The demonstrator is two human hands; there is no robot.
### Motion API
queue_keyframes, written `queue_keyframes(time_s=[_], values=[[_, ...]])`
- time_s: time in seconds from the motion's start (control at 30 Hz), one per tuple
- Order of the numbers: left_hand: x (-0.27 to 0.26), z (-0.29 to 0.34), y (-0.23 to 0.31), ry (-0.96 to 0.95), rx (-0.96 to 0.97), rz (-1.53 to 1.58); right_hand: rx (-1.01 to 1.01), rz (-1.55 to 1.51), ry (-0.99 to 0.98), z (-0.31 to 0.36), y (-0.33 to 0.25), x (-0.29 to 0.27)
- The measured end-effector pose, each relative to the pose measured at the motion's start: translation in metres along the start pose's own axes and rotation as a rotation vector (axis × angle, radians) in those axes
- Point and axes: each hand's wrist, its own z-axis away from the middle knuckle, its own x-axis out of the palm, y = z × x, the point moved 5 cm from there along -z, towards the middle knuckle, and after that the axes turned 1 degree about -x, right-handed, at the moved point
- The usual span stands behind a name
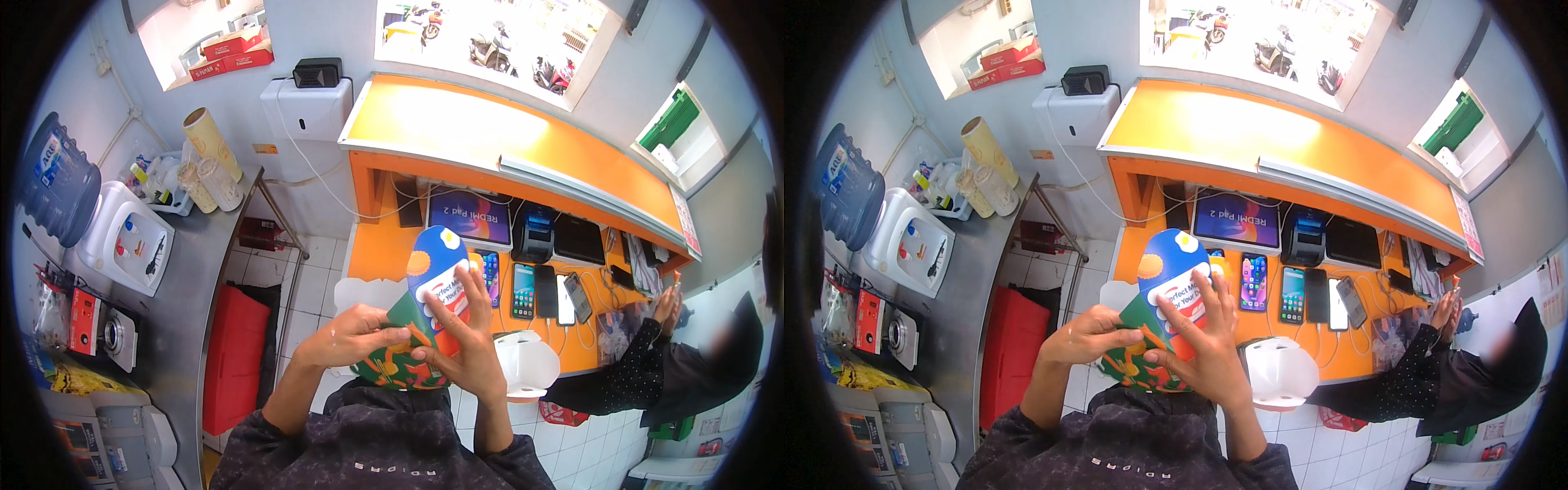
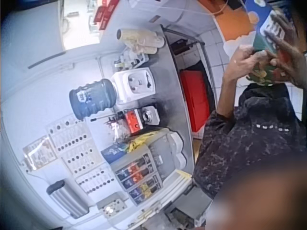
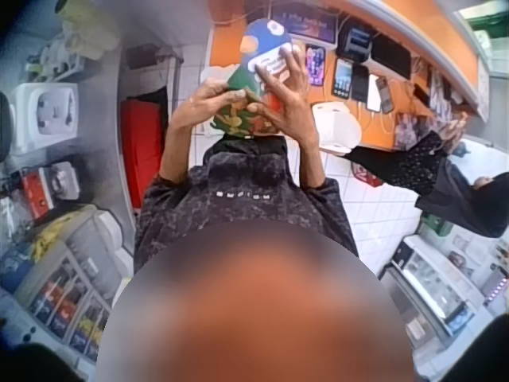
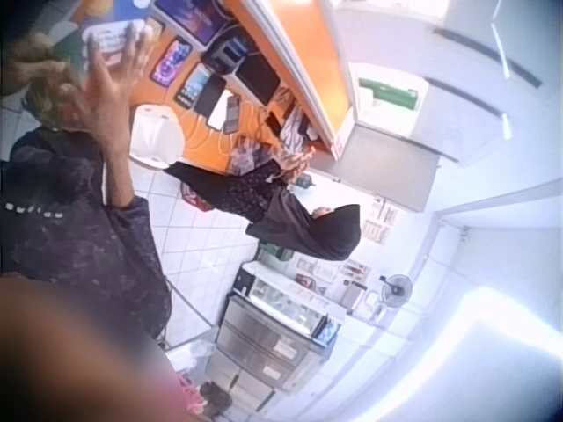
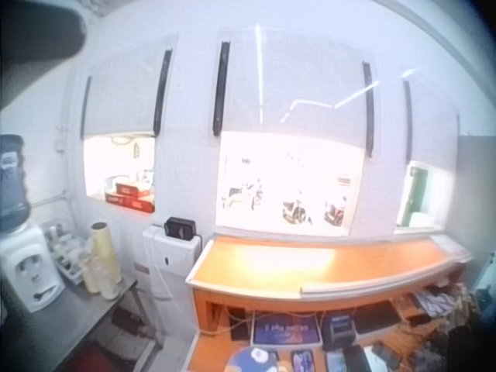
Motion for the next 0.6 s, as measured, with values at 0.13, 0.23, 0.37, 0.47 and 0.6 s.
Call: queue_keyframes(time_s=[0.13, 0.23, 0.37, 0.47, 0.6], values=[[0.002, 0.002, -0.002, -0.057, 0.0, 0.087, -0.057, 0.077, 0.002, -0.003, -0.003, -0.005], [0.008, 0.003, 0.0, -0.103, 0.055, 0.233, -0.103, 0.117, 0.005, -0.003, -0.007, -0.003], [0.008, 0.004, 0.004, -0.129, 0.08, 0.152, -0.135, 0.172, -0.002, 0.0, -0.01, 0.002], [0.004, 0.003, 0.011, -0.149, 0.132, -0.052, -0.132, 0.167, 0.0, 0.004, -0.01, 0.004], [0.005, 0.002, 0.022, -0.12, 0.241, -0.203, -0.152, 0.104, -0.019, 0.008, -0.006, 0.007]])
